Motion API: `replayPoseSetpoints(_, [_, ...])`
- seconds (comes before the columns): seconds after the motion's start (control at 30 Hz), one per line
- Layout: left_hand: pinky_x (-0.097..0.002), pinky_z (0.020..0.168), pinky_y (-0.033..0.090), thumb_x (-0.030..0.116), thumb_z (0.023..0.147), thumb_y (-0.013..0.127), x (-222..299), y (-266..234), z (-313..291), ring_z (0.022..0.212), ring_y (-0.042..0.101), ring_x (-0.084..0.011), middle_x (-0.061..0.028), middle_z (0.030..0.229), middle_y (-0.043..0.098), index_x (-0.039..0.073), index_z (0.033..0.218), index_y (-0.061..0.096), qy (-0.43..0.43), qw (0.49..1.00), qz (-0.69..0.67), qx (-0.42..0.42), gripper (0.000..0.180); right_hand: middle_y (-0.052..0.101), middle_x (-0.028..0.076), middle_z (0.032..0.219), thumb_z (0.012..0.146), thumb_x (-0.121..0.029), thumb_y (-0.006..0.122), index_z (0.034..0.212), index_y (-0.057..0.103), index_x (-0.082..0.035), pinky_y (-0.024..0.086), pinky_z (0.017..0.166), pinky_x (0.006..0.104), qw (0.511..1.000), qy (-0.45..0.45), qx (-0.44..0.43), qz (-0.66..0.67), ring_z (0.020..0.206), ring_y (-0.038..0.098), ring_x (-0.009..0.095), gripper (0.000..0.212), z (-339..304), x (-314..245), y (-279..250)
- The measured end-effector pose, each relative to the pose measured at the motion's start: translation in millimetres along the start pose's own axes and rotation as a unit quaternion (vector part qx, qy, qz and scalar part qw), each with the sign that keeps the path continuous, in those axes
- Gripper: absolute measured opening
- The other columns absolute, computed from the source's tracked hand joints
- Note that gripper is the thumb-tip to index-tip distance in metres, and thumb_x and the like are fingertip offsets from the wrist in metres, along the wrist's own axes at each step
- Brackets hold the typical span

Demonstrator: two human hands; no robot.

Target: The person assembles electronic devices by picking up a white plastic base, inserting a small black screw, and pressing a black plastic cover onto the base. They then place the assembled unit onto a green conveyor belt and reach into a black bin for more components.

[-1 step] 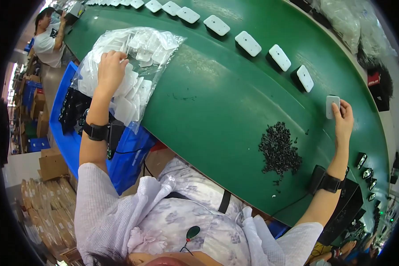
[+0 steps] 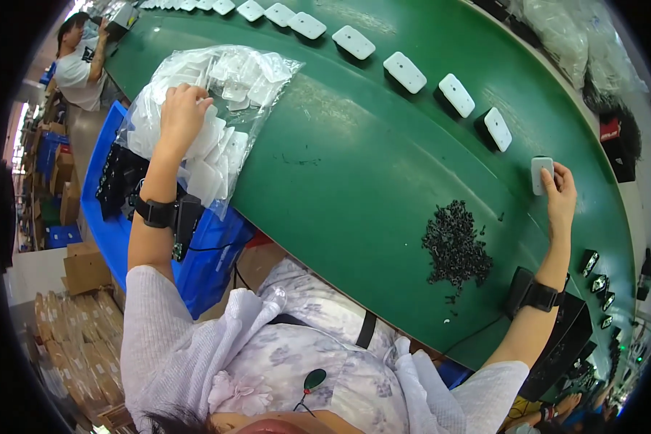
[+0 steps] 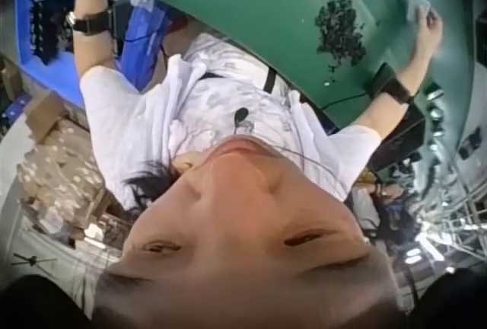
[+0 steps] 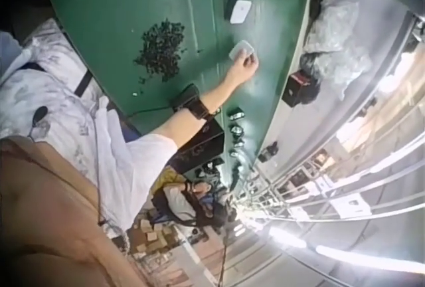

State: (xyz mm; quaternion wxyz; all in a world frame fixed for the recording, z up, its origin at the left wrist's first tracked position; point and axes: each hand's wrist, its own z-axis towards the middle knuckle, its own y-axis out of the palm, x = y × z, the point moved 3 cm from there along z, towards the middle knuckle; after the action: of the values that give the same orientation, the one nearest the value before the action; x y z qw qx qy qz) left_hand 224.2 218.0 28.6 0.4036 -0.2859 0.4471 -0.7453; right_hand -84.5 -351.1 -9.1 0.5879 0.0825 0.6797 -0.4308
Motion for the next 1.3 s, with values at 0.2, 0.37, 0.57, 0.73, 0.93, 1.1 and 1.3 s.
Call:
replayPoseSetpoints(0.2, [-0.0437,0.066,0.046,0.035,0.076,0.071,1.2,40.1,34.6,0.073,0.061,-0.033,-0.0166,0.074,0.064,0.002,0.07,0.068,0.015,0.991,0.07,-0.115,0.034,0.063,0.002,0.104,0.089,-0.025,0.064,0.117,0.06,-0.001,0.042,0.085,0.0239,0.993,0.028,-0.095,-0.068,0.095,0.055,0.011,0.037,22.9,12.6,-7.6])
replayPoseSetpoints(0.37, [-0.0324,0.066,0.048,0.025,0.08,0.071,-91.4,76.7,29.7,0.069,0.062,-0.0199,-0.0116,0.073,0.066,-0.001,0.082,0.065,-0.078,0.987,-0.098,-0.1,0.027,0.064,0.003,0.106,0.086,-0.036,0.066,0.118,0.062,-0.002,0.042,0.088,0.0283,0.99,0.06,-0.096,-0.081,0.097,0.055,0.014,0.046,36.2,1.6,12.4])
replayPoseSetpoints(0.57, [-0.0267,0.067,0.048,0.022,0.091,0.061,-130.9,75.2,31.2,0.077,0.059,-0.0142,-0.0084,0.088,0.063,-0.001,0.098,0.059,-0.088,0.964,-0.248,-0.041,0.024,0.064,0.004,0.105,0.088,-0.033,0.065,0.113,0.063,-0.003,0.043,0.086,0.0255,0.991,-0.006,0.017,-0.13,0.096,0.056,0.013,0.039,24.0,-9.3,0.2])
replayPoseSetpoints(0.73, [-0.0247,0.063,0.049,0.023,0.096,0.054,-42.8,5.1,19.8,0.081,0.062,-0.0137,-0.0101,0.098,0.064,0.003,0.11,0.053,-0.126,0.979,-0.154,0.046,0.025,0.064,0.003,0.076,0.084,-0.022,0.069,0.09,0.064,-0.001,0.045,0.064,0.0259,0.975,-0.045,0.028,-0.218,0.069,0.054,0.011,0.022,-49.4,-47.8,10.8])
replayPoseSetpoints(0.93, [-0.0212,0.059,0.046,0.013,0.096,0.052,39.0,-39.5,-0.9,0.069,0.063,-0.0135,-0.013,0.097,0.065,0.001,0.117,0.051,-0.105,0.927,-0.352,0.075,0.024,0.059,0.008,0.072,0.077,-0.016,0.073,0.084,0.06,-0.001,0.047,0.062,0.0299,0.964,-0.039,-0.029,-0.261,0.064,0.056,0.018,0.02,-98.0,-53.2,55.3])
replayPoseSetpoints(1.1, [-0.0198,0.051,0.045,0.006,0.095,0.051,168.6,-15.9,-24.3,0.061,0.061,-0.0116,-0.0097,0.087,0.064,0.0,0.115,0.056,-0.019,0.799,-0.593,-0.096,0.021,0.057,0.013,0.084,0.079,-0.004,0.064,0.088,0.056,-0.001,0.048,0.07,0.0377,0.9,-0.176,-0.002,-0.399,0.082,0.058,0.029,0.012,-113.1,-51.9,69.4])
replayPoseSetpoints(1.3, [-0.0193,0.049,0.045,0.001,0.091,0.056,275.0,1.1,-49.1,0.061,0.059,-0.009,-0.0057,0.085,0.063,0.001,0.105,0.064,0.011,0.667,-0.706,-0.238,0.016,0.059,0.013,0.083,0.078,-0.002,0.065,0.092,0.055,0.001,0.049,0.073,0.0333,0.917,-0.117,-0.039,-0.379,0.08,0.058,0.027,0.018,-119.7,-66.4,74.5])
